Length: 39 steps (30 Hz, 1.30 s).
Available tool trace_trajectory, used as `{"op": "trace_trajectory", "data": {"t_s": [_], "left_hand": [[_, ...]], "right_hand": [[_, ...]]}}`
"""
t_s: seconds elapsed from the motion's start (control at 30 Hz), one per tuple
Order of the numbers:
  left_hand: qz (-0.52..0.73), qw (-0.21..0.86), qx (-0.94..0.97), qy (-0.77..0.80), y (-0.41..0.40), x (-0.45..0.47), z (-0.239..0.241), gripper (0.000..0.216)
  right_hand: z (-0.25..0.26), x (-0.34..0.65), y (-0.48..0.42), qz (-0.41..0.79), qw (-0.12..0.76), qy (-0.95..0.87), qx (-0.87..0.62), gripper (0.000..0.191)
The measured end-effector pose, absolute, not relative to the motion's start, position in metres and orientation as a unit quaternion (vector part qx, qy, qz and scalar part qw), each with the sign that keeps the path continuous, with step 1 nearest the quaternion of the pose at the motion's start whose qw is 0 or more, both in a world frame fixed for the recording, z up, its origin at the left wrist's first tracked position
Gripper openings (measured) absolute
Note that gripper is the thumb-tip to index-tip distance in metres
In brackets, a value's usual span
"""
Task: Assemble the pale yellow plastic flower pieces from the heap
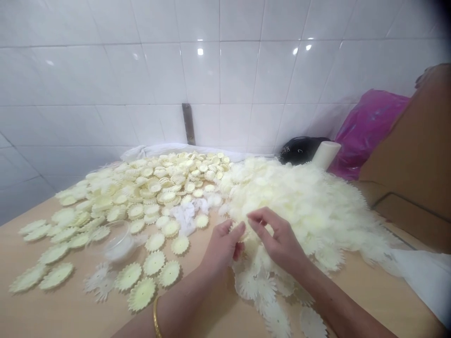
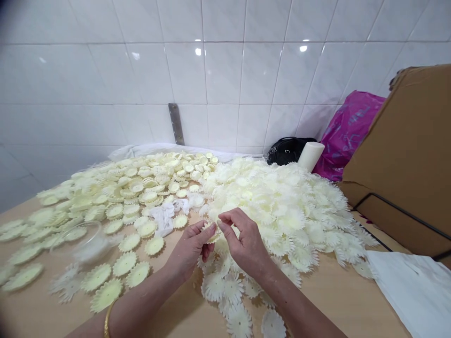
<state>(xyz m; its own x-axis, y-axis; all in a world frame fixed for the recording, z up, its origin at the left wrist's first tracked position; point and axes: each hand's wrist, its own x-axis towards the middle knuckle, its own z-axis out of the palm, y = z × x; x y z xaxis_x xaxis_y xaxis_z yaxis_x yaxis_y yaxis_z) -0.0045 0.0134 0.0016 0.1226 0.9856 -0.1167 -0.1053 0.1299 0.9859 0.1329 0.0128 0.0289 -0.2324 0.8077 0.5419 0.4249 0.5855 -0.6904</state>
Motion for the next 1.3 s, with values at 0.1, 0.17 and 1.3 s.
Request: {"op": "trace_trajectory", "data": {"t_s": [0.1,0.17,1.3], "left_hand": [[0.465,0.585,0.468,0.472,0.013,-0.005,0.002,0.035],[0.466,0.590,0.460,0.473,0.013,-0.005,0.002,0.037],[0.445,0.627,0.476,0.428,0.010,-0.006,0.009,0.027]], "right_hand": [[0.030,0.130,0.010,0.245,0.446,-0.768,-0.388,0.010],[0.029,0.130,0.010,0.254,0.439,-0.766,-0.394,0.008],[0.021,0.137,0.020,0.316,0.430,-0.745,-0.399,0.020]]}}
